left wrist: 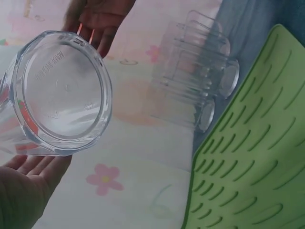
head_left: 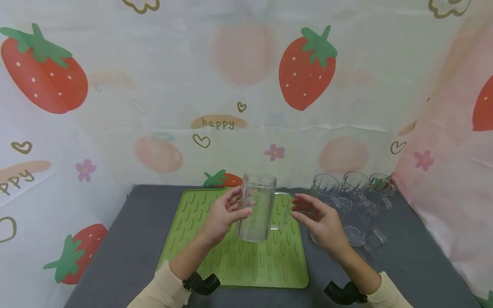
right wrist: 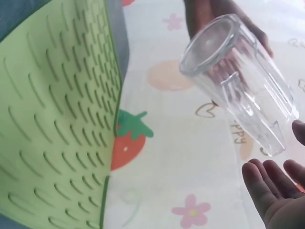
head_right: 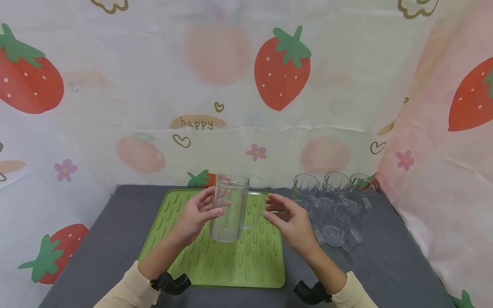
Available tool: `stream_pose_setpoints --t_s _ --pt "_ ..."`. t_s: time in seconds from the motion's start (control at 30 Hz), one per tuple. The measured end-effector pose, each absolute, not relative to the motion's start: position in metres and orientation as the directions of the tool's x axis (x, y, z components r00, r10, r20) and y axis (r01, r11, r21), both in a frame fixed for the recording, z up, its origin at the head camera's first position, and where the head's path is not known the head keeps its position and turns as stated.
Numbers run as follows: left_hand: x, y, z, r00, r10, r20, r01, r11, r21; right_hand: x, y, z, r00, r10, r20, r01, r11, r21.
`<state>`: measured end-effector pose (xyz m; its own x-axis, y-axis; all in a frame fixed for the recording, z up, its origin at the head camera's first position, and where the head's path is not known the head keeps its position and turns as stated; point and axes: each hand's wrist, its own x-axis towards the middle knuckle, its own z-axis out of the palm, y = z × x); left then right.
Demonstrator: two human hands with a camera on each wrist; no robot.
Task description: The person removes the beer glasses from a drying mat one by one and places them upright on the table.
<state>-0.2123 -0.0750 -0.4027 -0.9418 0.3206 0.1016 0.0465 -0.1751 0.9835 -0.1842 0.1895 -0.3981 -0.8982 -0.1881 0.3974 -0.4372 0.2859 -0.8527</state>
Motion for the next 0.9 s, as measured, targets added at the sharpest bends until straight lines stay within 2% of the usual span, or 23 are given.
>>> stream_pose_setpoints --t_s 0.23,0.53,0.7,0.9 --pt "-0.205 -0.073 -0.411 -0.943 0.287 0.170 0.114 -0.204 0.972 -0.189 0.190 -0.401 -0.955 -0.190 0.226 -0.239 0.045 -0.970" --pt "-0.200 -0.072 -0.421 -0.921 0.291 0.260 0.215 -0.177 0.960 -0.193 0.188 -0.409 -0.953 -0.256 0.161 -0.113 -0.191 -0.975" --pt "-0.198 -0.072 -0.425 -0.920 0.276 0.278 0.233 -0.187 0.954 -0.193 0.185 -0.412 -0.950 -0.264 0.166 -0.111 -0.211 -0.971" --pt "-0.196 -0.074 -0.427 -0.919 0.275 0.284 0.245 -0.168 0.955 -0.194 0.182 -0.412 -0.957 -0.243 0.161 -0.121 -0.171 -0.978"
